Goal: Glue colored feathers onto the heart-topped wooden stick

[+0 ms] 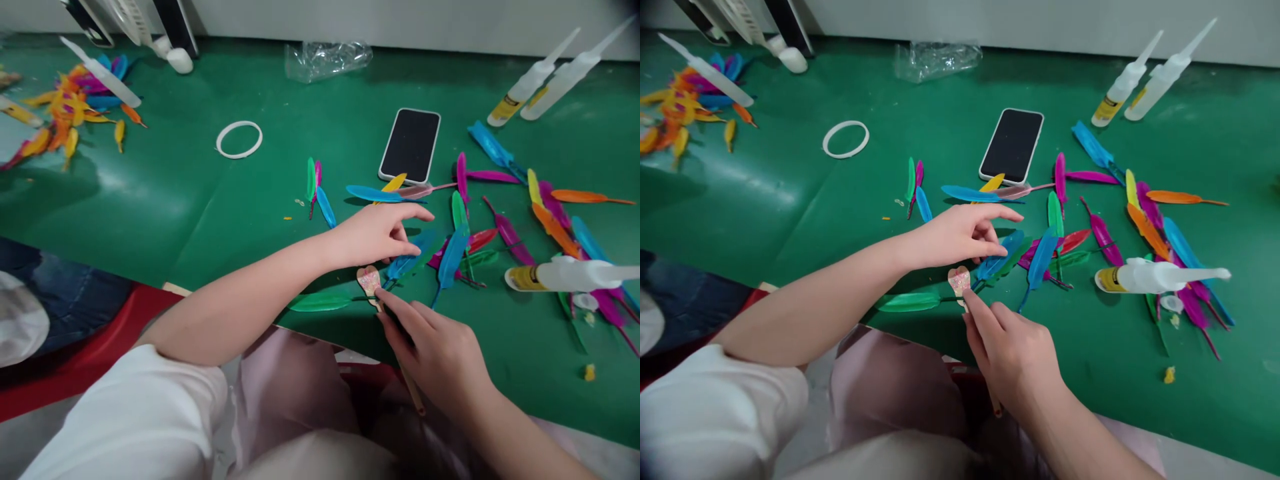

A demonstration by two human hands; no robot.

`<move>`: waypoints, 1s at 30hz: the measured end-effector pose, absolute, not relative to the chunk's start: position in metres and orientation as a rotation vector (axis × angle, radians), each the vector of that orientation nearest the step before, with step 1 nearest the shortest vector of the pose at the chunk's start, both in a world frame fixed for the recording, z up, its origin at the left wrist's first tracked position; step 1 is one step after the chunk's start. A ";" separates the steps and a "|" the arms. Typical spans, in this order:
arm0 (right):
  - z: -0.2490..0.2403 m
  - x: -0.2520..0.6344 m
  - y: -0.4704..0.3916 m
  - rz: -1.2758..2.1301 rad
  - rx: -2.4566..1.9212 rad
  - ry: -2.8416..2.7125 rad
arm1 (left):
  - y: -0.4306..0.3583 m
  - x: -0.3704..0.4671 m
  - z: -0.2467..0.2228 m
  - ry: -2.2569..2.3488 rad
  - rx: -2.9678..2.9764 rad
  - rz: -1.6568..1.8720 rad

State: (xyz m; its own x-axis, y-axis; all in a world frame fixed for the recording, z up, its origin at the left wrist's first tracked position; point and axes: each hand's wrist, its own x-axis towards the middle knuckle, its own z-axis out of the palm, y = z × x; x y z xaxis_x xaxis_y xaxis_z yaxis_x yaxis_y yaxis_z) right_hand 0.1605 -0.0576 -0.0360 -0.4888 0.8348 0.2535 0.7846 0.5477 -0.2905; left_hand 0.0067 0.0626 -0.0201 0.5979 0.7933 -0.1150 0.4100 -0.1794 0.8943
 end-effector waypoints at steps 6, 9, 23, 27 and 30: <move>-0.032 0.163 -0.055 0.358 -1.335 -2.375 | 0.043 -0.033 0.022 1.195 2.199 0.612; -0.029 0.168 -0.048 0.400 -1.280 -2.335 | -0.001 -0.048 0.030 1.223 2.476 0.487; -0.027 0.168 -0.024 0.147 -1.089 -2.601 | -0.056 -0.026 -0.024 1.429 2.713 0.589; -0.027 0.167 -0.020 0.113 -1.077 -2.645 | -0.056 -0.025 -0.025 1.432 2.687 0.585; -0.027 0.165 -0.020 0.103 -1.099 -2.644 | -0.056 -0.025 -0.026 1.425 2.651 0.586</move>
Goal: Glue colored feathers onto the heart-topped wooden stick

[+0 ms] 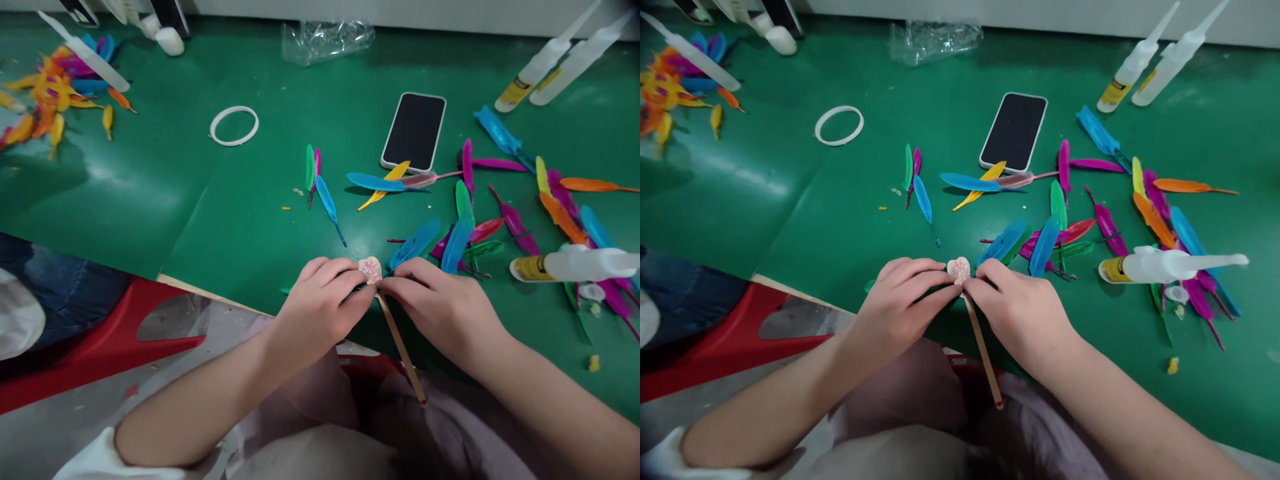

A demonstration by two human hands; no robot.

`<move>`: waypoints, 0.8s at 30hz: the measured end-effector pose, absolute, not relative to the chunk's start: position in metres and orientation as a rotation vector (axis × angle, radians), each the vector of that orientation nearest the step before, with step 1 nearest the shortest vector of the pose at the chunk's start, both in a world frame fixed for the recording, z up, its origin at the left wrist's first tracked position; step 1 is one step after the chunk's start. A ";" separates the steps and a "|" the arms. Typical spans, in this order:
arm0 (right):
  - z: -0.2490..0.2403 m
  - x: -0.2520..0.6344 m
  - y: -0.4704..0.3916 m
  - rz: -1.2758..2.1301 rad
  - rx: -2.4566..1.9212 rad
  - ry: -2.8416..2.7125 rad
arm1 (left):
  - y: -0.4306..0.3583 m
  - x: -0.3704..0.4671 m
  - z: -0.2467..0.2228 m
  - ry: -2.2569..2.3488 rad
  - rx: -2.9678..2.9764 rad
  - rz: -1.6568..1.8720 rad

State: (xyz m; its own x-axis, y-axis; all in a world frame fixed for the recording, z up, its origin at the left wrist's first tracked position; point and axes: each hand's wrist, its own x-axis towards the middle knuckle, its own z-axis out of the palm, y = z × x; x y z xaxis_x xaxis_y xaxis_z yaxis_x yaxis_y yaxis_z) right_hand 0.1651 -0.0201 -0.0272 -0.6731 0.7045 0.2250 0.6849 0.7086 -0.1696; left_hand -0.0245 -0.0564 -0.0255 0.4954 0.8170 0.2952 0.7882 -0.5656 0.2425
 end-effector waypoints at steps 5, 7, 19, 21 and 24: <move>-0.026 0.163 -0.021 0.104 -1.118 -2.647 | -0.055 -0.024 -0.023 1.407 2.602 0.532; -0.026 0.163 -0.021 0.092 -1.110 -2.650 | -0.055 -0.023 -0.023 1.401 2.589 0.518; -0.027 0.164 -0.022 0.141 -1.097 -2.629 | -0.058 -0.021 -0.027 1.393 2.624 0.513; -0.026 0.168 -0.024 0.198 -1.066 -2.593 | -0.059 -0.022 -0.027 1.380 2.650 0.510; -0.022 0.178 -0.027 0.333 -1.093 -2.460 | -0.060 -0.022 -0.028 1.419 2.662 0.550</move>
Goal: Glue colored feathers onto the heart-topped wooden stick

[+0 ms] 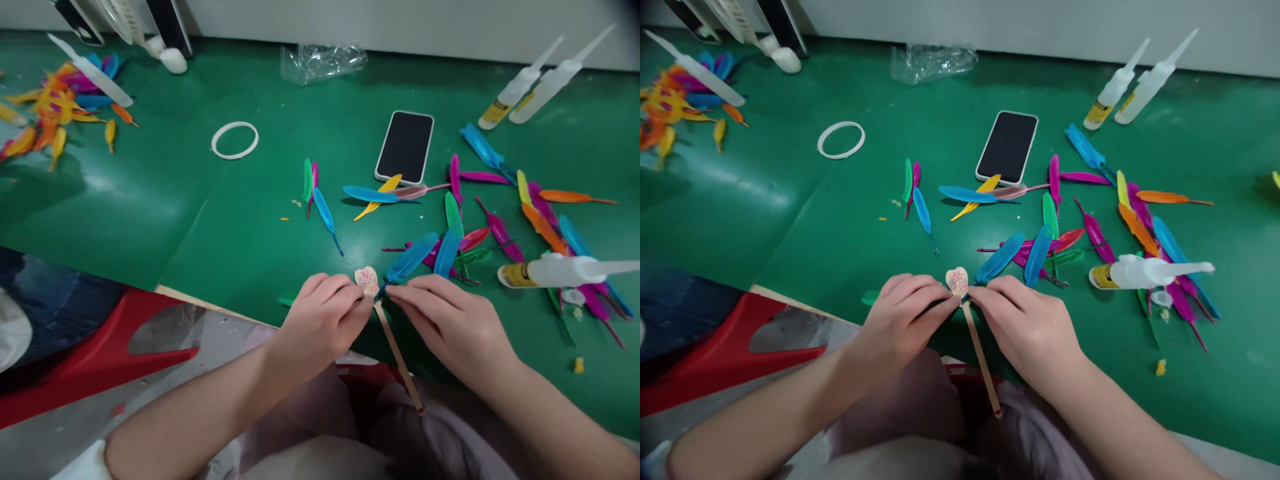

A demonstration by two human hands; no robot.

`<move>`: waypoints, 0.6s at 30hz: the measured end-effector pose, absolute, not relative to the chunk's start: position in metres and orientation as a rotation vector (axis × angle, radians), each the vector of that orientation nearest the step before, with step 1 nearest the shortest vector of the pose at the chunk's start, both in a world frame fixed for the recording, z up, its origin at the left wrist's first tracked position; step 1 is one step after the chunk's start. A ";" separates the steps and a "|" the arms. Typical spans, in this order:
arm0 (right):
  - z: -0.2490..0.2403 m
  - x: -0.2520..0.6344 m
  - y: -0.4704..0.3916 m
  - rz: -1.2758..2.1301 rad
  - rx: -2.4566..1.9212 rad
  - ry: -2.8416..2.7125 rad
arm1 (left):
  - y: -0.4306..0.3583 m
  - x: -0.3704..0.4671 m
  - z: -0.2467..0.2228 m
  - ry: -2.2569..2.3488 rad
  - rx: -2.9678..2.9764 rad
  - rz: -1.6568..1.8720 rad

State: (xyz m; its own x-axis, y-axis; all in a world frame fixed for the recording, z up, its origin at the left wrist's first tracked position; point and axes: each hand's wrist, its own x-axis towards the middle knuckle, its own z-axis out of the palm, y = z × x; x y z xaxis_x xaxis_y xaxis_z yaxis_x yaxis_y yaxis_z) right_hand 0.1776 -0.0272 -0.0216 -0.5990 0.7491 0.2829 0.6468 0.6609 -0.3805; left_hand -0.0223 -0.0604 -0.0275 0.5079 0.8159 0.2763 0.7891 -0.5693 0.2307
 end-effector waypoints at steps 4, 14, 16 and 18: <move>-0.019 0.187 -0.026 0.502 -1.456 -2.070 | -0.060 -0.022 -0.027 1.427 2.693 0.607; -0.030 0.177 0.001 1.030 -1.507 -1.666 | -0.060 -0.021 -0.027 1.381 2.717 0.599; -0.029 0.175 0.006 1.038 -1.498 -1.681 | -0.060 -0.021 -0.027 1.375 2.712 0.586; -0.029 0.173 0.010 1.102 -1.468 -1.631 | -0.060 -0.021 -0.028 1.369 2.703 0.590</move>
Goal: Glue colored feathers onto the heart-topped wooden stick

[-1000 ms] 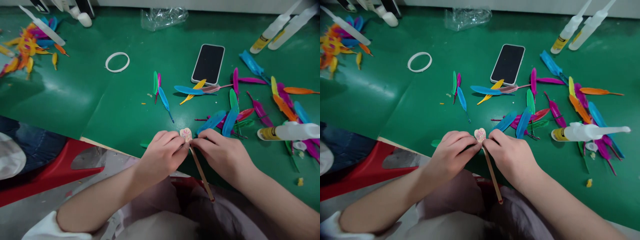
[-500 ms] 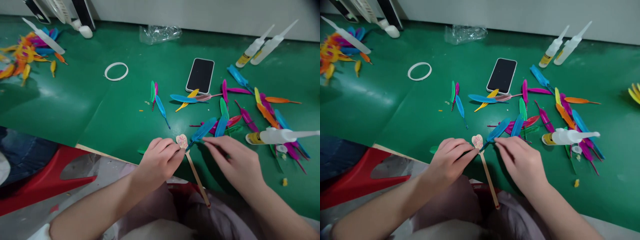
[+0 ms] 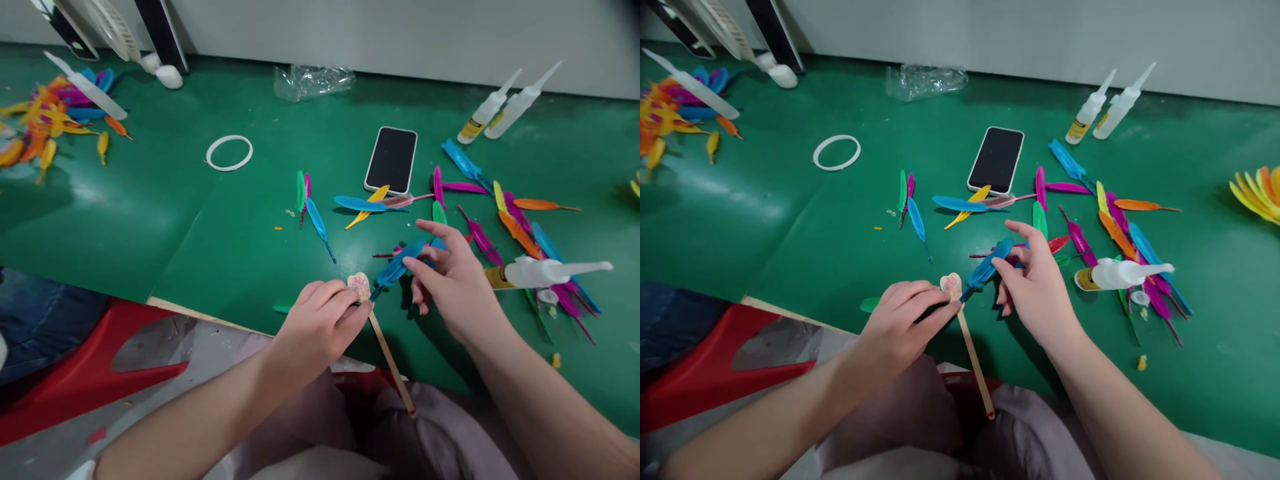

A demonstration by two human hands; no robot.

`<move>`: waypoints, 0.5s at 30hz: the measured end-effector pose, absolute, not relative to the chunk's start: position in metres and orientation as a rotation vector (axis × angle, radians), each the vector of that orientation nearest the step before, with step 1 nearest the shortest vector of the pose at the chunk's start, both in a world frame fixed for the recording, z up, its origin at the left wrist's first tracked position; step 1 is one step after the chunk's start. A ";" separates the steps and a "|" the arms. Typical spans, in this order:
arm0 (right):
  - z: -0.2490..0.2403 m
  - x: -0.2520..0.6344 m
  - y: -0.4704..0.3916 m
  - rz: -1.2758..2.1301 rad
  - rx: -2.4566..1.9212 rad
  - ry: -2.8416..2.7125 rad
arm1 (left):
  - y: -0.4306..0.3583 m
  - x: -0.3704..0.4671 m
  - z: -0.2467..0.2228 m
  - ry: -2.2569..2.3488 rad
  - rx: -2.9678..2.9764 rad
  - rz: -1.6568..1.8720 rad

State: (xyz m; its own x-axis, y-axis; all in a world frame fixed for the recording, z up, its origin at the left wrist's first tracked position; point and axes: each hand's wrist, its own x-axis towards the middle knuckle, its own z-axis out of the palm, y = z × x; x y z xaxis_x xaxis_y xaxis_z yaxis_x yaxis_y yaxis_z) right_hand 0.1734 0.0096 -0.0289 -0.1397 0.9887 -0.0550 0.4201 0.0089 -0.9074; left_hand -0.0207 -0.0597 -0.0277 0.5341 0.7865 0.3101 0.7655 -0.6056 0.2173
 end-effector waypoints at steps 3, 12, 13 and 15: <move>-0.030 0.172 0.013 1.224 -1.440 -1.512 | -0.060 -0.021 -0.028 1.365 2.689 0.596; -0.020 0.163 0.016 1.166 -1.645 -1.458 | -0.059 -0.021 -0.030 1.339 2.693 0.596; -0.017 0.161 0.015 1.156 -1.669 -1.446 | -0.059 -0.021 -0.030 1.338 2.697 0.595; -0.014 0.159 0.015 1.142 -1.707 -1.433 | -0.059 -0.021 -0.030 1.339 2.703 0.600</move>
